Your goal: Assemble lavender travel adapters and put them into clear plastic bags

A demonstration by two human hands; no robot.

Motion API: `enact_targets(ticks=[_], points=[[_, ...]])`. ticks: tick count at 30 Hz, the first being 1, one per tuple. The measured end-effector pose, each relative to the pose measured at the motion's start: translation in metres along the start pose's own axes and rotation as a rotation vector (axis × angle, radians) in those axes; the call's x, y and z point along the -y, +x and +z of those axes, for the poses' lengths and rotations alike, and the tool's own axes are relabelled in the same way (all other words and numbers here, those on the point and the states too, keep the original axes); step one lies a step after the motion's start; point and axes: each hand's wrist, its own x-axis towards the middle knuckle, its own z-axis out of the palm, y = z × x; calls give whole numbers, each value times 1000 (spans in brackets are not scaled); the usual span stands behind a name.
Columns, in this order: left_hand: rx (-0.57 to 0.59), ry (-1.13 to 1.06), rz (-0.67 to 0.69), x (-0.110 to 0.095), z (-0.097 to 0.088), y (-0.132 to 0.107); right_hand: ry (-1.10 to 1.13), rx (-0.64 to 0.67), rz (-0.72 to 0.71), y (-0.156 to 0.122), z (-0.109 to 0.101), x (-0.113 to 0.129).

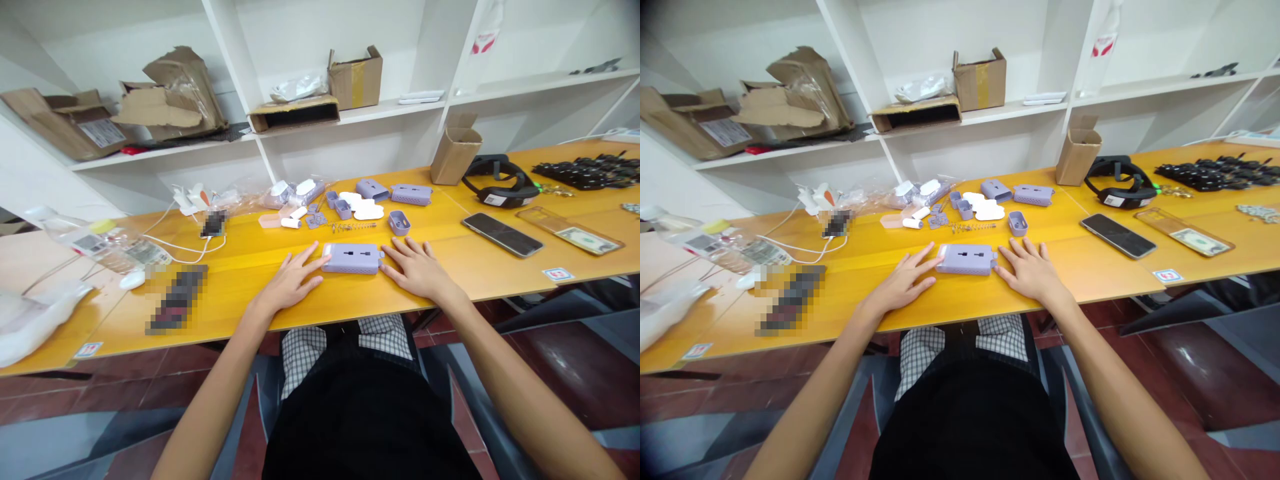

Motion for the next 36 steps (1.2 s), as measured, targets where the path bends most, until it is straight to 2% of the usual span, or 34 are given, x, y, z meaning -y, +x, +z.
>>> enact_targets(ticks=[4, 10, 18, 22, 29, 36], points=[[-7, 7, -3, -3, 0, 1, 3, 49, 12, 1, 0, -2], [-185, 44, -61, 0, 2, 2, 6, 65, 17, 1, 0, -3], [-266, 235, -464, 11, -5, 0, -3, 71, 21, 2, 0, -2], [-328, 273, -567, 12, -7, -1, 5, 62, 11, 2, 1, -4], [-343, 244, -482, 20, 0, -1, 25, 63, 15, 2, 0, -4], [-254, 127, -246, 21, 3, -1, 27, 70, 5, 2, 2, -6]])
